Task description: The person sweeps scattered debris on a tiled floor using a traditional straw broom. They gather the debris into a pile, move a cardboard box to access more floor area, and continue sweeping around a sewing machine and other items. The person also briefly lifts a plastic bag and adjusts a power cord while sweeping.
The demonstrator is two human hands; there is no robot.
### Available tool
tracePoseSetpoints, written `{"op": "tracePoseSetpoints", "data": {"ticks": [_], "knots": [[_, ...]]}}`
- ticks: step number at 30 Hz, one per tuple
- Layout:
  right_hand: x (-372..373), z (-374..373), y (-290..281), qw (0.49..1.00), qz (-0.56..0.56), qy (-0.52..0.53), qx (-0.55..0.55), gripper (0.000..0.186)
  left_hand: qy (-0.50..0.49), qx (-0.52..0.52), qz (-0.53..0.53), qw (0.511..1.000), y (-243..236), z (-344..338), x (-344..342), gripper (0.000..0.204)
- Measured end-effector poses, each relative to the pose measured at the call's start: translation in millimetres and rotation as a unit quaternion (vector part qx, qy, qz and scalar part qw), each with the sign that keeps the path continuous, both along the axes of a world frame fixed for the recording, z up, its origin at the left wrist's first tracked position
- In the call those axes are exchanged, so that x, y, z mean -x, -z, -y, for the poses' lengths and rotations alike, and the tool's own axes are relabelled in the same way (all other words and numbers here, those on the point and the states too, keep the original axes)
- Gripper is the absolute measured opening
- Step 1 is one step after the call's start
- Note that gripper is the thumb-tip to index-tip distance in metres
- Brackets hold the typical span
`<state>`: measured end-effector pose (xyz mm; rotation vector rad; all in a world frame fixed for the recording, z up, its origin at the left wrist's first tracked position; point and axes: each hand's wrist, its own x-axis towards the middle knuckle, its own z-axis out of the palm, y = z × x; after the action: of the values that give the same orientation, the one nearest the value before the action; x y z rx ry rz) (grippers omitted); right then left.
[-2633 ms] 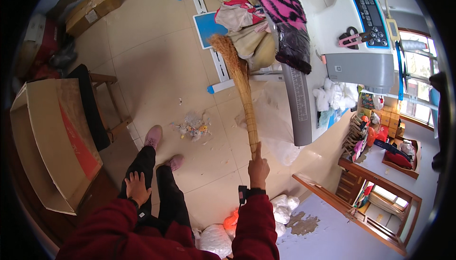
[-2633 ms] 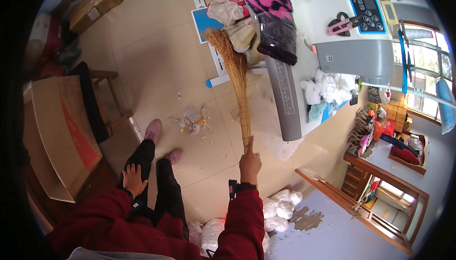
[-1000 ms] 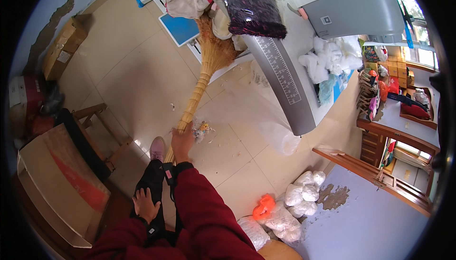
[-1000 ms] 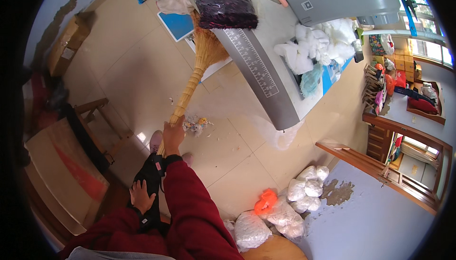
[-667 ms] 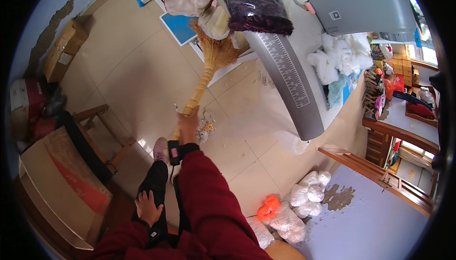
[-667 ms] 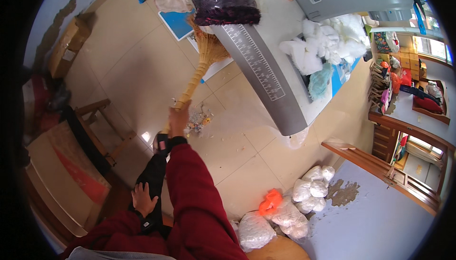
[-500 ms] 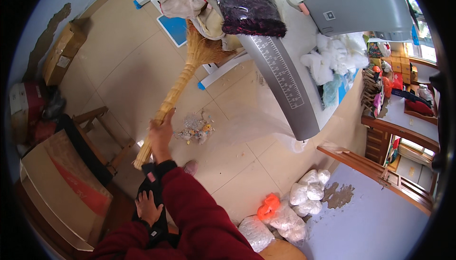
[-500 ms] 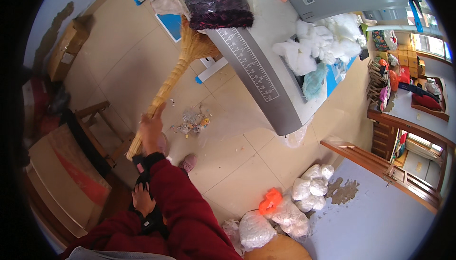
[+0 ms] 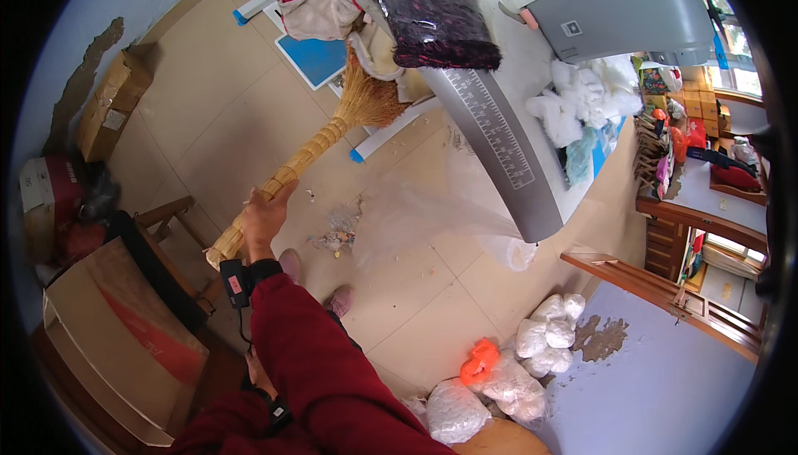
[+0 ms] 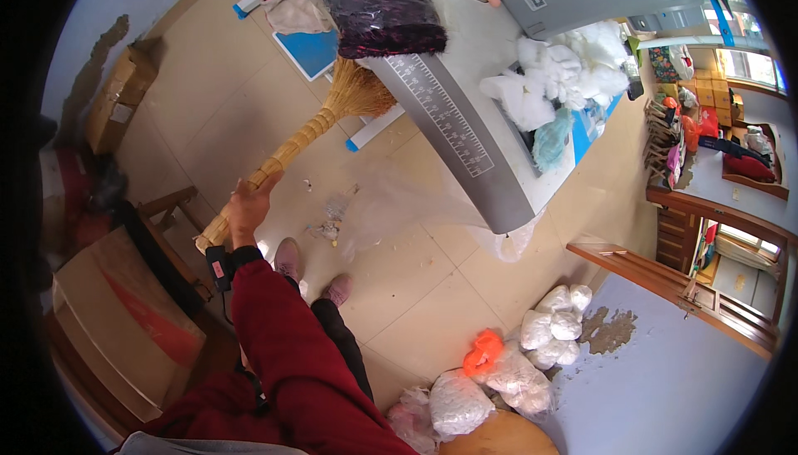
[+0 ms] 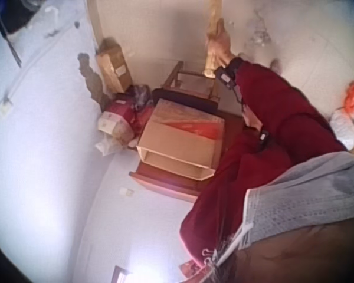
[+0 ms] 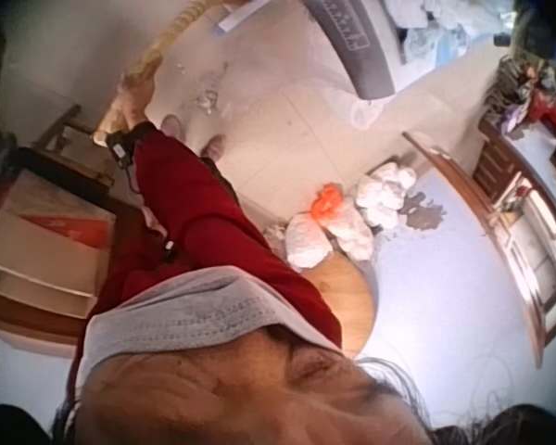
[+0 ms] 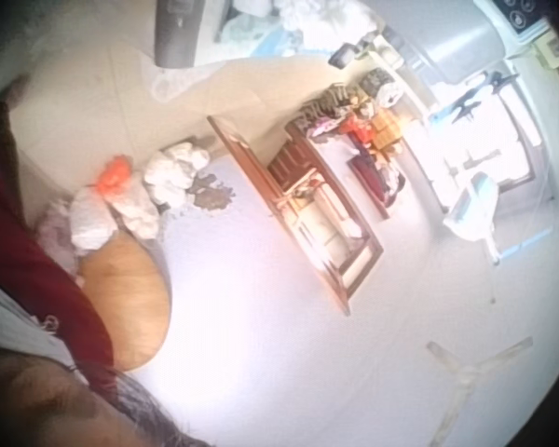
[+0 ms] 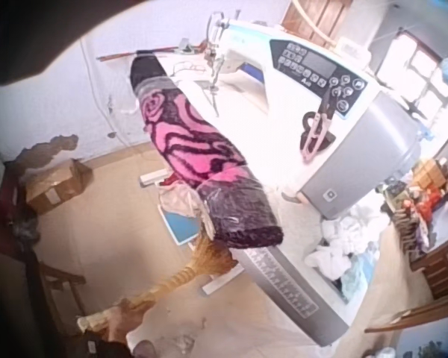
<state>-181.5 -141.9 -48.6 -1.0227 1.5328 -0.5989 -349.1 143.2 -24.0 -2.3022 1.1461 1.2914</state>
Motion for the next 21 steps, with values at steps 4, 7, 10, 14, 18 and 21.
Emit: {"op": "tracePoseSetpoints", "data": {"ticks": [4, 7, 10, 14, 18, 21], "knots": [[-2.6, -7.0, -10.4, 0.997, 0.055, 0.003, -0.048, 0.081, 0.008, 0.037, 0.034, 0.999, -0.2, 20.3, -19.2, 0.053], [-2.9, -25.1, -28.2, 0.995, 0.060, -0.020, -0.072, 0.081, 0.084, 0.127, 0.177, 0.972, 16.3, 70.9, -71.6, 0.051], [-9.3, -43.2, -47.5, 0.988, 0.108, 0.002, -0.111, 0.080, 0.166, 0.182, 0.344, 0.906, 50.9, 146.5, -149.0, 0.050], [-23.7, -38.2, -53.2, 0.959, 0.219, 0.100, -0.149, 0.079, 0.200, 0.196, 0.440, 0.853, 58.2, 200.1, -192.4, 0.051], [-38.1, 9.2, -18.6, 0.967, 0.173, 0.138, -0.122, 0.080, 0.208, 0.221, 0.455, 0.837, 57.3, 227.3, -208.7, 0.049], [-44.7, 4.9, 1.1, 0.983, 0.146, 0.108, -0.040, 0.079, 0.212, 0.233, 0.438, 0.842, 56.6, 225.0, -208.9, 0.049]]}}
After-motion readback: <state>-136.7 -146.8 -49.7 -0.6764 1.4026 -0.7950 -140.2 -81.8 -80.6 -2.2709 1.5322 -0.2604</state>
